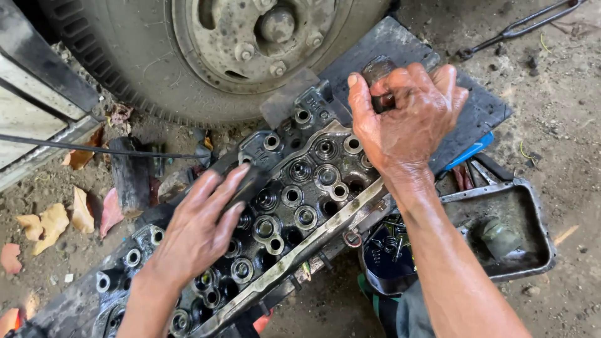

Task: Cleaning and surfacing a cylinder head using a sanding block and liquid.

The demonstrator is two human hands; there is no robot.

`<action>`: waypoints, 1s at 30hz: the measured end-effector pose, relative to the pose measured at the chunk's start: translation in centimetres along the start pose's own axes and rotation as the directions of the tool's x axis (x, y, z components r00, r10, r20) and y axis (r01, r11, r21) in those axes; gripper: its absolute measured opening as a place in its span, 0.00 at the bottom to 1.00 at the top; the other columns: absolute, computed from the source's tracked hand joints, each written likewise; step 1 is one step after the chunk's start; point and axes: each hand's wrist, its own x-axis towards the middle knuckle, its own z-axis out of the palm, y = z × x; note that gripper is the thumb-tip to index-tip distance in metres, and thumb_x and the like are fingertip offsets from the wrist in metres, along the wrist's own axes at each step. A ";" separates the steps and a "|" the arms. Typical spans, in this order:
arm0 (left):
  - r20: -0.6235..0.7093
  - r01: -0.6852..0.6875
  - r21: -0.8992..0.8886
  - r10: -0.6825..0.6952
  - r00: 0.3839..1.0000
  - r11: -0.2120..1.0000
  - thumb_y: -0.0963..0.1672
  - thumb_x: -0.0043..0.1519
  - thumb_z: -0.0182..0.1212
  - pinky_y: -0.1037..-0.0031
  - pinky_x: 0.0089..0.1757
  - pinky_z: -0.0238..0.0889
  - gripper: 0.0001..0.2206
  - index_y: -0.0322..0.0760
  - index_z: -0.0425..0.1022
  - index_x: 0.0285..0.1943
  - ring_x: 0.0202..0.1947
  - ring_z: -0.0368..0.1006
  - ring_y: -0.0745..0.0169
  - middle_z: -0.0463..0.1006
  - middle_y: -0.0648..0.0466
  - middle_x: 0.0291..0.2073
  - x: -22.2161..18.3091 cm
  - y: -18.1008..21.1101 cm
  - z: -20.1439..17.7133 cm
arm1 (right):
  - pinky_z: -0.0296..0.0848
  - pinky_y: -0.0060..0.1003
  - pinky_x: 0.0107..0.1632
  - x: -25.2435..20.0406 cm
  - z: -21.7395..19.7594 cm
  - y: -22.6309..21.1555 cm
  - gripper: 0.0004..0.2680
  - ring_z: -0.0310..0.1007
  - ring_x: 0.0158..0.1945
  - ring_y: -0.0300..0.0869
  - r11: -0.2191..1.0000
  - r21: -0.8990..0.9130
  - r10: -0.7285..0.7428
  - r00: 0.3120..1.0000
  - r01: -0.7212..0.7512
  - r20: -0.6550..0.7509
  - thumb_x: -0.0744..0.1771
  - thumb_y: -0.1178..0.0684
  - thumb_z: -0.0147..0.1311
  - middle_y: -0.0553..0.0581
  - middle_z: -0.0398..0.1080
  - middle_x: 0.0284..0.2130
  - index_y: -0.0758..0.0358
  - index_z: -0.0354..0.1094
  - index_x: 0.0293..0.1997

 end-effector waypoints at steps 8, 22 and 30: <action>-0.050 -0.150 -0.052 0.147 0.988 0.987 0.40 0.65 0.56 0.62 0.42 0.66 0.26 0.36 0.61 0.74 0.40 0.66 0.49 0.67 0.46 0.44 7.0 2.2 2.9 | 0.58 0.41 0.51 -0.1 0.1 0.6 0.13 0.59 0.35 0.43 0.999 -0.025 -0.047 0.999 0.047 -0.011 0.66 0.52 0.74 0.46 0.66 0.21 0.57 0.68 0.29; -0.099 -0.127 -0.092 0.117 0.988 0.988 0.39 0.63 0.58 0.62 0.43 0.65 0.26 0.35 0.63 0.73 0.41 0.66 0.47 0.68 0.45 0.44 5.9 1.8 2.8 | 0.59 0.43 0.51 -0.3 0.2 0.6 0.14 0.59 0.36 0.45 0.996 -0.012 -0.092 0.996 0.092 -0.016 0.66 0.54 0.76 0.48 0.68 0.24 0.58 0.67 0.28; -0.078 -0.038 -0.003 0.038 0.996 0.999 0.41 0.65 0.59 0.67 0.34 0.70 0.26 0.43 0.64 0.75 0.33 0.70 0.56 0.70 0.49 0.43 2.1 -0.2 2.0 | 0.59 0.44 0.52 -0.2 0.6 0.3 0.15 0.61 0.36 0.46 0.998 -0.017 -0.058 0.997 0.057 -0.049 0.65 0.52 0.76 0.47 0.69 0.24 0.58 0.65 0.28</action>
